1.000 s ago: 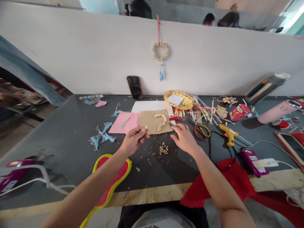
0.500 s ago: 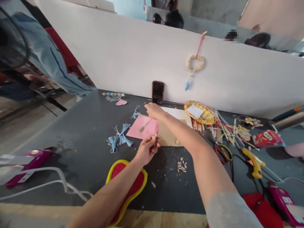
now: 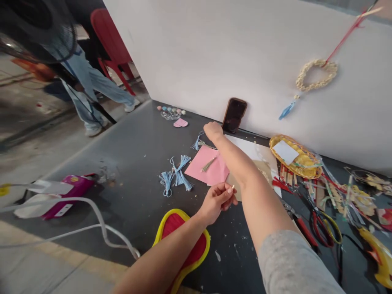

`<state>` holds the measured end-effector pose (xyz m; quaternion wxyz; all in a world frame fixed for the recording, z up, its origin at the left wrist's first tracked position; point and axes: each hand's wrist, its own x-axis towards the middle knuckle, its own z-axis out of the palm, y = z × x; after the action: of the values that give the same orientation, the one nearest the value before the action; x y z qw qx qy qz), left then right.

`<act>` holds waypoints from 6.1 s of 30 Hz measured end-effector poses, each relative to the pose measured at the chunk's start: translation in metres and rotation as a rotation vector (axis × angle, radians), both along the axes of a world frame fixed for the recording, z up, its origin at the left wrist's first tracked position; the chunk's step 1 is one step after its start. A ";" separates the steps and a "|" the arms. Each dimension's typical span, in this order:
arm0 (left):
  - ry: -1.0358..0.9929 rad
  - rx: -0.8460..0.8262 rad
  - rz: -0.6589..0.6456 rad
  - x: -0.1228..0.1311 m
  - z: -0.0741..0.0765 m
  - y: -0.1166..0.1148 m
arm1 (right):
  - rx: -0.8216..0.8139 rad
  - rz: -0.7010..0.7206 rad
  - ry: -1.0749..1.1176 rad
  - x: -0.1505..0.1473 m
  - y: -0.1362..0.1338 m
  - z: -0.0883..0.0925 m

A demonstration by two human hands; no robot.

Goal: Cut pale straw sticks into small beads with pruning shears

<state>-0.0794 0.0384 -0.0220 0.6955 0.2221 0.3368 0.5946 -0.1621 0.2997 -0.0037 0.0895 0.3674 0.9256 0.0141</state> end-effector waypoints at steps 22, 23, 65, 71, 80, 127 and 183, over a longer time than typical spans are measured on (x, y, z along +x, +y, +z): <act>0.104 0.060 0.005 -0.001 0.002 -0.001 | 0.092 0.080 0.368 0.112 -0.065 0.101; 0.113 0.054 0.001 -0.001 0.002 0.000 | 0.092 0.074 0.425 0.133 -0.075 0.108; 0.393 0.094 0.107 0.010 0.004 0.002 | -0.015 -0.047 1.046 0.351 -0.259 -0.028; 0.430 0.105 0.061 0.009 0.003 0.002 | -0.104 0.051 0.993 0.350 -0.261 -0.023; 0.464 0.136 0.018 0.010 0.003 0.003 | -0.084 0.030 0.700 0.347 -0.259 -0.028; 0.254 0.036 -0.329 0.076 0.009 -0.010 | -0.169 -0.096 0.777 0.359 -0.260 -0.018; 0.492 0.229 -0.514 0.082 0.014 -0.023 | -0.171 -0.113 1.145 0.357 -0.273 0.000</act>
<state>0.0028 0.0154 -0.0082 0.6909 0.5120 0.3583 0.3634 0.1952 0.0265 -0.0036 -0.3952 0.3570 0.8034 -0.2662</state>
